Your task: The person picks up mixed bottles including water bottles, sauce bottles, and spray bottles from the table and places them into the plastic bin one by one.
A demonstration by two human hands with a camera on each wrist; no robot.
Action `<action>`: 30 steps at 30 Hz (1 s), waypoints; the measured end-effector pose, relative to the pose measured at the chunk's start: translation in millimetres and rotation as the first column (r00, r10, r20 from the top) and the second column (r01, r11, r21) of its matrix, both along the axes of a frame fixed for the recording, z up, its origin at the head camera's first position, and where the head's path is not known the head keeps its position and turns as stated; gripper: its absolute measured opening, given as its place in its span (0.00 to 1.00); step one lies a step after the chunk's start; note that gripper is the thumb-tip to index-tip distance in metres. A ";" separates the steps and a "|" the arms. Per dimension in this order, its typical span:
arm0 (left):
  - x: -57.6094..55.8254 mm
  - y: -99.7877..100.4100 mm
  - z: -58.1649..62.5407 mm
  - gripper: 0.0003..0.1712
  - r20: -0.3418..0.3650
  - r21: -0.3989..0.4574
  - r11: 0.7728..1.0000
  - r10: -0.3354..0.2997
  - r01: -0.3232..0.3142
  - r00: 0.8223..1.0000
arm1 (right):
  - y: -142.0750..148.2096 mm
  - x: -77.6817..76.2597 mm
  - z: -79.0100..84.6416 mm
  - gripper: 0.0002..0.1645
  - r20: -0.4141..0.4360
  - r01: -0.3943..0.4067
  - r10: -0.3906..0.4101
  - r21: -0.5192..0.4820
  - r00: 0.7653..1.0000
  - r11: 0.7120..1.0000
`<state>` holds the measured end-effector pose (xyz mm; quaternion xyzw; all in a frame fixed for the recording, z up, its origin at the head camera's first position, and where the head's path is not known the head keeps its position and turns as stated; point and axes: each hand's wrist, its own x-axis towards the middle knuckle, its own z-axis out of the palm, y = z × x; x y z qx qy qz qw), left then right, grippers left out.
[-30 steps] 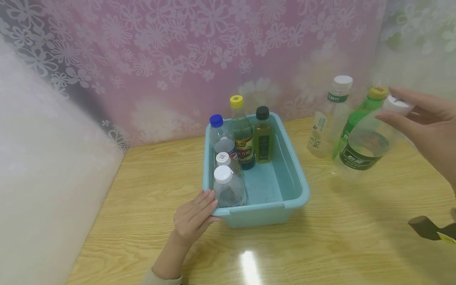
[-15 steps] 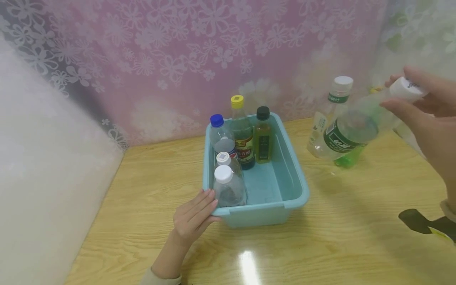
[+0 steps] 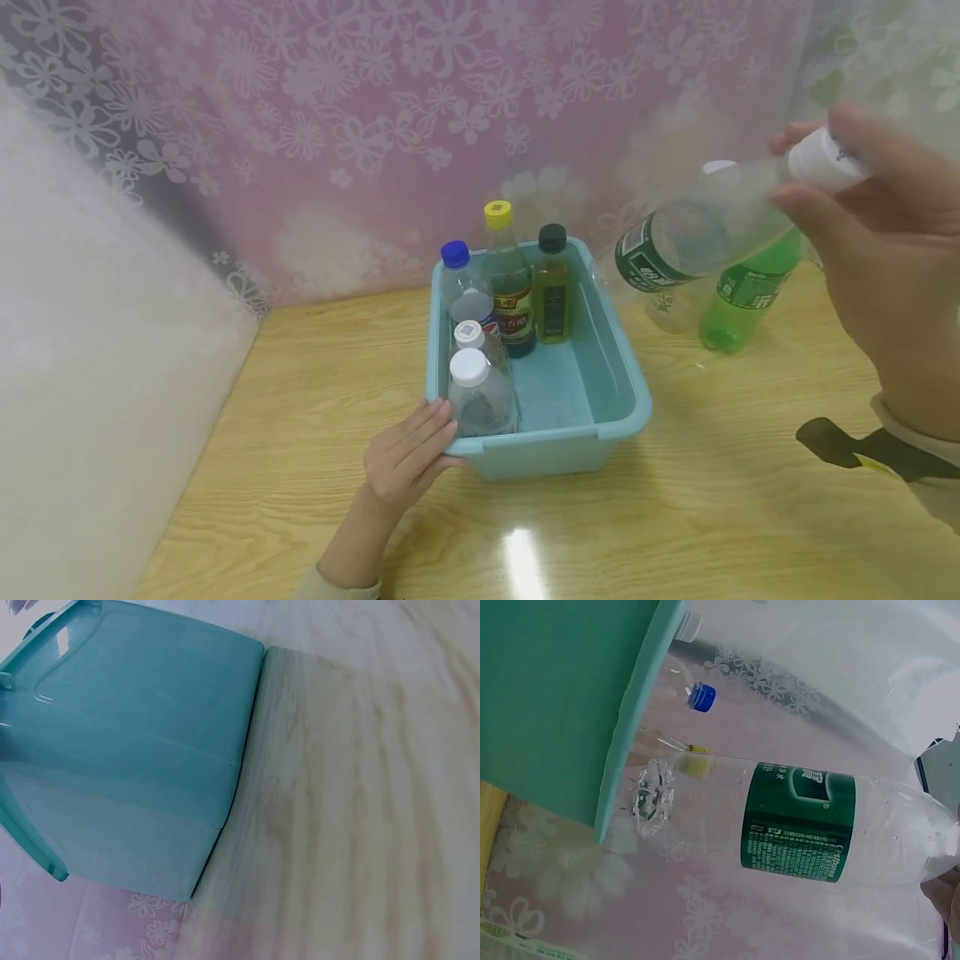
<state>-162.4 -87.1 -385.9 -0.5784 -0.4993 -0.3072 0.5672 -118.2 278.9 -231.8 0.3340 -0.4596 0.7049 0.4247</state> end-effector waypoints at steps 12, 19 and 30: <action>-0.2 -0.6 -0.2 0.14 0.006 0.000 1.000 0.006 -0.006 1.000 | -45.0 -21.7 2.1 0.20 -0.158 0.056 -0.048 0.043 0.986 0.998; -0.1 0.2 -0.7 0.14 0.007 0.005 1.000 -0.003 0.003 1.000 | -55.2 -25.9 3.1 0.19 -0.164 0.125 -0.099 0.153 0.981 0.980; -0.5 0.2 -1.1 0.14 0.006 0.007 1.000 -0.004 0.004 1.000 | -51.9 -48.6 -1.0 0.24 -0.184 0.366 -0.317 0.413 0.930 0.834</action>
